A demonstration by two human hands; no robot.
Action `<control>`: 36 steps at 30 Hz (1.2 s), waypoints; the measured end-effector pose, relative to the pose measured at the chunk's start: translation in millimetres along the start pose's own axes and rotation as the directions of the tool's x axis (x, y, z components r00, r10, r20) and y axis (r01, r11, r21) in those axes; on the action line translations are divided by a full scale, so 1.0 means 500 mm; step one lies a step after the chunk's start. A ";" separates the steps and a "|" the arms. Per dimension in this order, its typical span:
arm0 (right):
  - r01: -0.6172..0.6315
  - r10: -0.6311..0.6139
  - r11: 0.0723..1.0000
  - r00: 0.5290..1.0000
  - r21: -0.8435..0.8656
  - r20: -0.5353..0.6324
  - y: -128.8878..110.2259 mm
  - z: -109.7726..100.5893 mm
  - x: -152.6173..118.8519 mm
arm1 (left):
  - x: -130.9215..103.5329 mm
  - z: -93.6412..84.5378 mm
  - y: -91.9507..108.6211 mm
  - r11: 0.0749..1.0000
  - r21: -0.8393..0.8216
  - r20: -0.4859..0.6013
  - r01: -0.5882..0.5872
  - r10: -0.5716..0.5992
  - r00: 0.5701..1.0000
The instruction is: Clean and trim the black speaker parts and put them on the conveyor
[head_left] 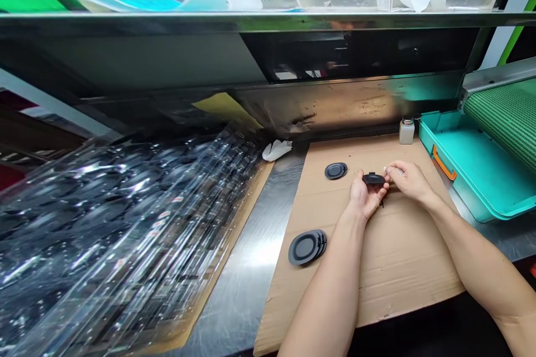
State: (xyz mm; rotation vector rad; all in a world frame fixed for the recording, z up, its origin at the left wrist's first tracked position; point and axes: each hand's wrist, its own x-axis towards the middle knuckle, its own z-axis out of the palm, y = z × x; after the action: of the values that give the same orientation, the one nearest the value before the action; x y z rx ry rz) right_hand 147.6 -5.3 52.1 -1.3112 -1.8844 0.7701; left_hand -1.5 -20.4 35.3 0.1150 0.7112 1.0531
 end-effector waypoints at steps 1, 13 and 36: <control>0.037 -0.037 0.998 0.999 -0.052 0.002 0.000 0.001 -0.001 | 0.002 0.001 -0.006 0.997 0.066 -0.016 -0.030 0.031 0.999; 0.238 -0.224 0.834 0.971 -0.498 0.088 -0.009 0.014 -0.013 | 0.025 -0.008 -0.059 0.822 0.517 0.018 -0.240 0.270 0.963; 0.205 -0.192 0.915 0.979 -0.348 0.070 0.006 0.001 -0.005 | 0.009 0.001 -0.039 0.863 0.489 -0.041 -0.127 0.168 0.985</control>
State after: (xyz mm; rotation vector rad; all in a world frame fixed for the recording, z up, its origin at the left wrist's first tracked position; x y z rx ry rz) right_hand 149.1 -7.0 48.9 -1.2932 -2.2180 0.3591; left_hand 14.7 -26.6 25.5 0.5730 1.0476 1.0087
